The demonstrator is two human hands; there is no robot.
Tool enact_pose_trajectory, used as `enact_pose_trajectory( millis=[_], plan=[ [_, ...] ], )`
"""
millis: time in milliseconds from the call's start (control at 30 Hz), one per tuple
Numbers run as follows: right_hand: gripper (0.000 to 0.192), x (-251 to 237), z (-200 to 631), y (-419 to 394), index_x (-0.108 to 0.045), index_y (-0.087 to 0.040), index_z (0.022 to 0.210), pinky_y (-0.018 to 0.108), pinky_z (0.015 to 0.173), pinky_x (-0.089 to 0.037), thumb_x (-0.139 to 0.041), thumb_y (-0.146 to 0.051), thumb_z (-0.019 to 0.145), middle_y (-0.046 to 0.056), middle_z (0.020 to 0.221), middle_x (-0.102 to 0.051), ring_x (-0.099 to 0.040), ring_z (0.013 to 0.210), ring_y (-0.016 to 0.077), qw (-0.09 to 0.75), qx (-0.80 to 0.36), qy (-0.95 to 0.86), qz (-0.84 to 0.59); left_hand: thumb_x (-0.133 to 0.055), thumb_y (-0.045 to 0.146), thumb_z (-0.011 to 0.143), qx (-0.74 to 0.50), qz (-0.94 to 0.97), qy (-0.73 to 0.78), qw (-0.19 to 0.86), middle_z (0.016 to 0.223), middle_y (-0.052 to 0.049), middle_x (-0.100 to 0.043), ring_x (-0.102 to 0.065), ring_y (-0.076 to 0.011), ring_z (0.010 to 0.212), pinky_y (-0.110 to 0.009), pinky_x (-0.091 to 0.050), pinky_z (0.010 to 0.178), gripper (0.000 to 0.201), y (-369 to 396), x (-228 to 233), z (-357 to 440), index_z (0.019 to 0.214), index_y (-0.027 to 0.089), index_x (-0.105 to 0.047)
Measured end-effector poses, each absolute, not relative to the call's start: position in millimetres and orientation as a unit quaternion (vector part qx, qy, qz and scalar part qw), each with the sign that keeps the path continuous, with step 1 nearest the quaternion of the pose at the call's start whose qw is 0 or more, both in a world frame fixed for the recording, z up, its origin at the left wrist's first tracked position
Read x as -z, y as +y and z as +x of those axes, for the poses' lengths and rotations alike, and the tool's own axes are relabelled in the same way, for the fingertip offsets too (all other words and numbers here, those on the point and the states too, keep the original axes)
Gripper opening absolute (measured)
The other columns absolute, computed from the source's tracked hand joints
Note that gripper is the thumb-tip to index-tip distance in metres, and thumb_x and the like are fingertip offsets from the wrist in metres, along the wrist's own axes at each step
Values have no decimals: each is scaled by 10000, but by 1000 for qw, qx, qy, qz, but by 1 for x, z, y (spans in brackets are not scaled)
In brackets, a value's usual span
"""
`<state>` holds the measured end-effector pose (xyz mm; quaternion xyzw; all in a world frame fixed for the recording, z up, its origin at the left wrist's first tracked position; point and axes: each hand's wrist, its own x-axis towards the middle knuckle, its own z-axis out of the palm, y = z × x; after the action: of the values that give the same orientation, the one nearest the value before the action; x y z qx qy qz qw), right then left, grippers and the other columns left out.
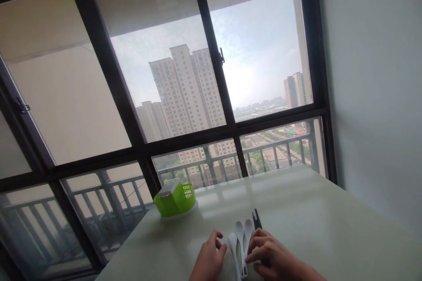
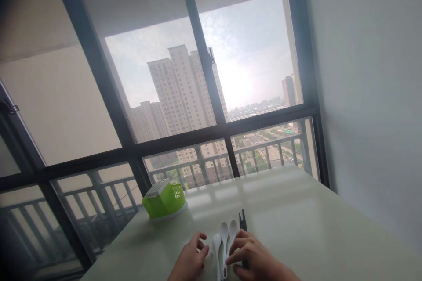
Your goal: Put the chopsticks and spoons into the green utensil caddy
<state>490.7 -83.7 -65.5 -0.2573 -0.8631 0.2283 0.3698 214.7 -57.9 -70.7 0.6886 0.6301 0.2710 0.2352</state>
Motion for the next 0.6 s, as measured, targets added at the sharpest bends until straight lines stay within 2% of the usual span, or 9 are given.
enact_pose_trajectory(
  millis=[100,167,233,300,433,600],
  plan=[
    [282,69,495,-76,-778,-273,991,307,918,-411,-606,-104,845,18,942,-675,-535,996,207,405,-169,-836,-329,-585,274,843,-294,677,674,33,886,-32,-721,-705,-189,815,-265,-519,754,226,-23,51,168,1047,198,-643],
    [206,71,497,-70,-744,-229,930,310,891,-408,-568,-125,909,32,902,-649,-528,963,208,419,-135,-818,-370,-586,223,825,-317,645,695,-32,1065,-90,-700,-674,-239,1032,-310,-515,875,272,4,32,135,1085,165,-646],
    [175,74,498,-66,-696,-204,885,305,864,-401,-549,-118,926,29,874,-630,-521,926,203,426,-114,-803,-401,-548,179,846,-330,628,701,-72,1101,-78,-677,-617,-258,1150,-344,-488,964,255,29,15,107,1079,178,-651],
    [162,76,499,-62,-648,-192,858,298,845,-392,-537,-91,921,22,859,-619,-515,902,198,429,-102,-792,-423,-530,129,847,-332,622,702,-99,1018,-40,-673,-628,-236,1078,-328,-498,932,229,48,3,86,1021,190,-665],
    [174,81,498,-58,-582,-185,834,284,812,-376,-513,-37,895,11,840,-603,-506,877,190,436,-89,-774,-450,-502,72,829,-315,636,695,-120,852,-14,-641,-616,-191,814,-280,-499,751,251,73,2,71,941,184,-697],
    [212,88,497,-53,-548,-185,827,271,790,-359,-502,22,830,-1,825,-590,-501,867,182,436,-86,-764,-468,-453,52,848,-296,684,646,-166,867,-34,-644,-595,-204,810,-297,-490,747,341,94,19,99,974,210,-728]
  ],
)
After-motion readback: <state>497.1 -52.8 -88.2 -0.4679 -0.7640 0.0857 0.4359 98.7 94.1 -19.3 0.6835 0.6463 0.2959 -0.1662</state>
